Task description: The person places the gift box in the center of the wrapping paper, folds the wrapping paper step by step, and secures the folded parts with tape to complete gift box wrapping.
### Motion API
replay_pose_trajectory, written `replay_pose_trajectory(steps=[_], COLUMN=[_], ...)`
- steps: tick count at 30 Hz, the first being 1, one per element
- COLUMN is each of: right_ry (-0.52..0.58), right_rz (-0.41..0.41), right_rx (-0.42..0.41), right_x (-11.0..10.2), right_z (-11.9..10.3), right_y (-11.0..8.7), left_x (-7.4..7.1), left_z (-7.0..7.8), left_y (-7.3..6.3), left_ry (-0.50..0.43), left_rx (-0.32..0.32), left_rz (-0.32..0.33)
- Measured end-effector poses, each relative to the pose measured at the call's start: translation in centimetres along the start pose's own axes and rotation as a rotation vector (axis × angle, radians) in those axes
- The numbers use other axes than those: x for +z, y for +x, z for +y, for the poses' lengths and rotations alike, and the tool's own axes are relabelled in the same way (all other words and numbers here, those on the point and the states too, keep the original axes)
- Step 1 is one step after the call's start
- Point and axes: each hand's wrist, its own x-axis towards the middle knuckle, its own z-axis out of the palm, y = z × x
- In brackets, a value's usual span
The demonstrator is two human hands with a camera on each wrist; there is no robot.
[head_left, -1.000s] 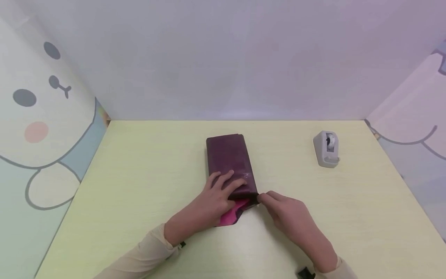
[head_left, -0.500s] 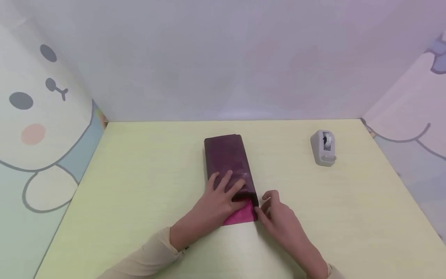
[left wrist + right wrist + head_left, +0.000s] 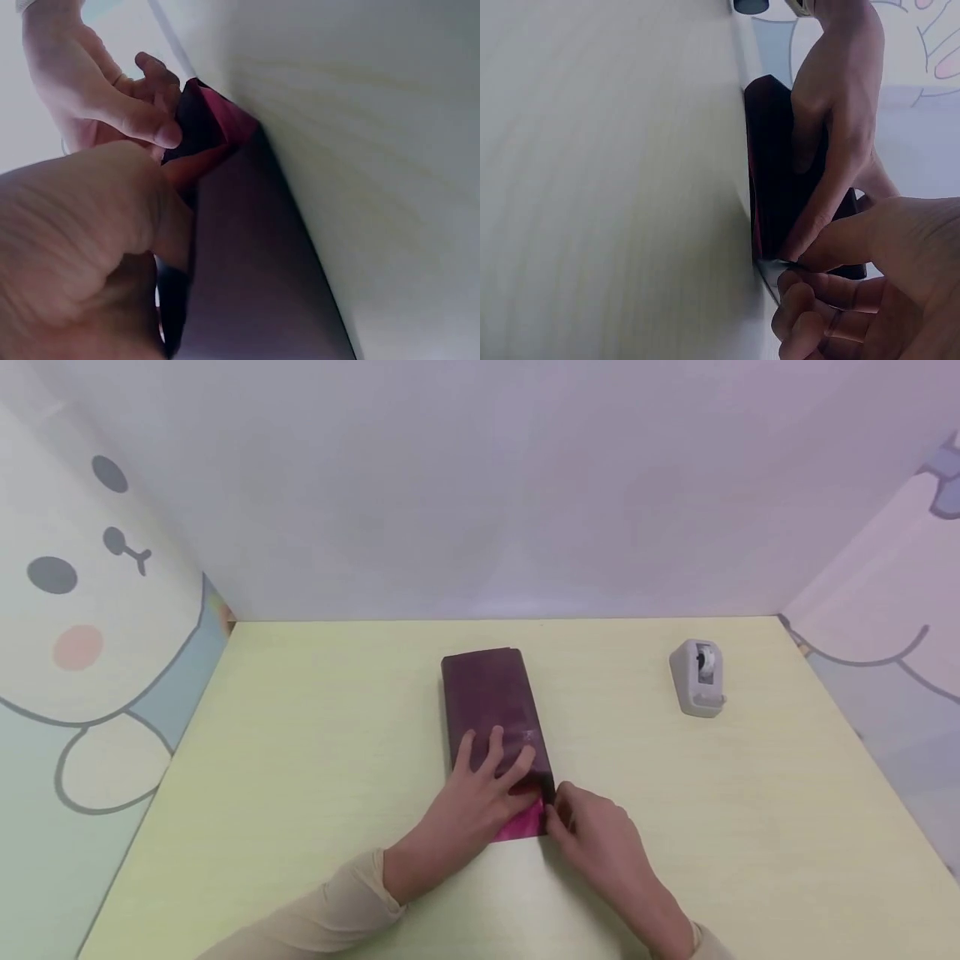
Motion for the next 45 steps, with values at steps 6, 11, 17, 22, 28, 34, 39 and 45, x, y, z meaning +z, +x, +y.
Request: replay_pose_trajectory(steps=[6,11,17,22,28,34,39,45], right_ry=[-0.014,0.015,0.078,0.056,0.016,0.004,0.015,0.045], right_rz=[0.016,0.040,0.060,0.067,0.039,0.059,0.054,0.033], right_rx=[-0.024,-0.022,-0.084,-0.163,-0.263,-0.319,-0.350,-0.337], right_x=[0.4,0.8,1.3,1.5,1.9,2.1,2.1,1.6], right_z=[-0.5,-1.0,-1.4,-1.3,-0.9,-0.6,-0.2,0.2], right_y=[0.1,0.4,0.9,0.9,0.8,0.9,0.9,0.8], left_x=[0.1,0.3,0.8,0.9,0.8,0.8,0.9,1.0], left_z=[-1.7,-3.3,-3.8,-3.9,-4.0,-3.9,-3.6,-3.2], left_y=[-0.2,-0.8,-1.1,-1.1,-1.1,-1.2,-1.4,-1.5], left_ry=[-0.187,-0.369,-0.439,-0.461,-0.463,-0.467,-0.432,-0.360], left_rx=[0.039,0.079,0.090,0.096,0.108,0.103,0.093,0.075], left_rz=[0.089,0.118,0.148,0.198,0.216,0.200,0.180,0.147])
